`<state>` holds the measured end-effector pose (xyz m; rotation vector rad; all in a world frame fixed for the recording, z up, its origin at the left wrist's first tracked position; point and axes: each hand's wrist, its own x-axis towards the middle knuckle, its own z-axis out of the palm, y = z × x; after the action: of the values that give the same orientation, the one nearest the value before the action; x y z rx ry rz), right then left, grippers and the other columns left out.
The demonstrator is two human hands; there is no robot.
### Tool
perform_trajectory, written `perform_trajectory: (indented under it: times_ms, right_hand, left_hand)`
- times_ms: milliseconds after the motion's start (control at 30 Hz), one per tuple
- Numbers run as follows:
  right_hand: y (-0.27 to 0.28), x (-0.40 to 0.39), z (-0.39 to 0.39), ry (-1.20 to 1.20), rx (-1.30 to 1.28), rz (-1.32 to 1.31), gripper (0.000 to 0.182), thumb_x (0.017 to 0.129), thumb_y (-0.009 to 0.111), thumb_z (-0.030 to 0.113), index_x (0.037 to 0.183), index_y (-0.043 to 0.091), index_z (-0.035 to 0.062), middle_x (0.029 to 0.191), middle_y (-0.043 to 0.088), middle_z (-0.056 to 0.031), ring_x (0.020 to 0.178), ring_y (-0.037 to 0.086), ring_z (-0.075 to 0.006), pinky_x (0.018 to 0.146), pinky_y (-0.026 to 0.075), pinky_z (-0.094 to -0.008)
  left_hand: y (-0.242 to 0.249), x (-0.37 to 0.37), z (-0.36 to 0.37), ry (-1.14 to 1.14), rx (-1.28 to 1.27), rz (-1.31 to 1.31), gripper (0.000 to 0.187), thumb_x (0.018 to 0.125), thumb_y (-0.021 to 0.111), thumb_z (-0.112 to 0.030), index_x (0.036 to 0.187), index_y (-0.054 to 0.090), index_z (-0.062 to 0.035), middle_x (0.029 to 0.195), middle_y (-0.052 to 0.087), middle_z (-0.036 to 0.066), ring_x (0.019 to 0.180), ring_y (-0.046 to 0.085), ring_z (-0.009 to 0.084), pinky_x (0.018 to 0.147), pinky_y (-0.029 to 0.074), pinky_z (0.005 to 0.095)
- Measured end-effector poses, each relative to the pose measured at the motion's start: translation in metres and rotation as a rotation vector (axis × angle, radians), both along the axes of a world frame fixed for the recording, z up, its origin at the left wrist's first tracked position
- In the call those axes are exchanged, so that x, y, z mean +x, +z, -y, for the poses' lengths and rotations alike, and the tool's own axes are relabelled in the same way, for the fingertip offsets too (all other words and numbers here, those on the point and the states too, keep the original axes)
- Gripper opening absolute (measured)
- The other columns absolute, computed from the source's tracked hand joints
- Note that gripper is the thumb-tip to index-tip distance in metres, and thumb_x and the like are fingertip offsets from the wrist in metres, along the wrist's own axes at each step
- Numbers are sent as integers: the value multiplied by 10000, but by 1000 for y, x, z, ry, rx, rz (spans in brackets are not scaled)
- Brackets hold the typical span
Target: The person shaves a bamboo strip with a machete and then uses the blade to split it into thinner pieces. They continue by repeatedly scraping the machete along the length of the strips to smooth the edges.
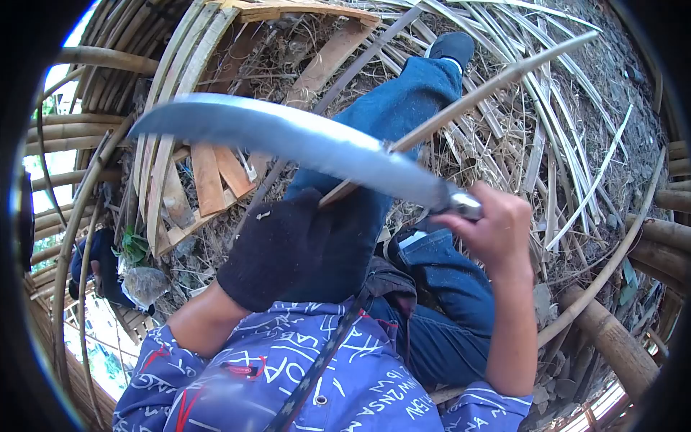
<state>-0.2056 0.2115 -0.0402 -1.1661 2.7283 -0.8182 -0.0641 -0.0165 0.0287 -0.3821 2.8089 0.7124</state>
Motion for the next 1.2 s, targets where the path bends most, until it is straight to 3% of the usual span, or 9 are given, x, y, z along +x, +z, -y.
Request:
perform_trajectory:
  times_ms: [167,267,500,633,800,967,1033,1100,1200]
  right_hand:
    - [-13,-31,-50,-300,31,158,592,746,663,607,710,600,19,525,533,-92,477,556,-243,492,410,-361]
    - [-12,-50,-69,-349,106,124,576,810,623,566,757,610,-8,533,532,-125,504,552,-282,505,396,-377]
    - [-16,-53,-73,-336,61,85,612,796,608,611,724,587,4,529,538,-128,503,556,-313,499,399,-384]
    - [-13,-26,-59,-366,-10,148,597,832,589,595,644,554,30,490,522,-76,449,552,-234,453,389,-360]
    - [-1,24,-11,-277,-57,232,536,757,681,570,647,572,57,492,534,-79,449,562,-229,460,428,-362]
    - [2,11,-7,-72,2,55,480,716,734,524,658,601,67,520,568,-97,478,595,-253,486,465,-382]
    - [-17,-27,-33,-289,-3,59,505,768,675,545,677,635,50,511,557,-100,479,580,-264,489,457,-384]
    - [-8,-71,-57,-461,70,158,652,850,521,636,626,573,26,490,509,-90,453,504,-228,458,368,-372]
    - [-2,-69,-59,-510,52,126,695,840,502,672,596,531,23,485,483,-84,456,485,-214,469,362,-369]
  left_hand:
    - [-1,-1,3,-3,39,-12,120,859,558,-174,880,590,-61,717,601,193,645,610,382,570,469,481]
    - [0,0,0,-17,56,-27,115,866,549,-164,870,597,-59,721,604,187,648,612,377,581,472,477]
    - [1,1,-1,-22,17,11,112,871,542,-144,856,601,-50,707,593,189,641,610,376,585,470,471]
    - [-5,0,1,-65,-16,-60,134,867,550,-149,845,590,-23,663,567,205,619,595,393,575,462,483]
    - [1,-5,-2,6,20,-112,158,857,557,-159,838,573,-3,640,561,229,615,592,411,563,462,493]
    - [3,-2,-4,56,38,-126,143,850,557,-147,809,545,-11,621,562,226,622,595,414,556,464,499]
    - [0,2,-2,43,17,-109,138,850,555,-144,791,532,-21,612,561,215,616,594,410,543,458,500]
    - [2,-2,-1,13,15,-69,138,852,557,-148,794,534,-24,618,562,216,613,592,408,538,456,496]
    - [3,-3,1,-9,9,-64,149,857,563,-160,797,535,-27,622,561,217,604,588,405,531,451,487]
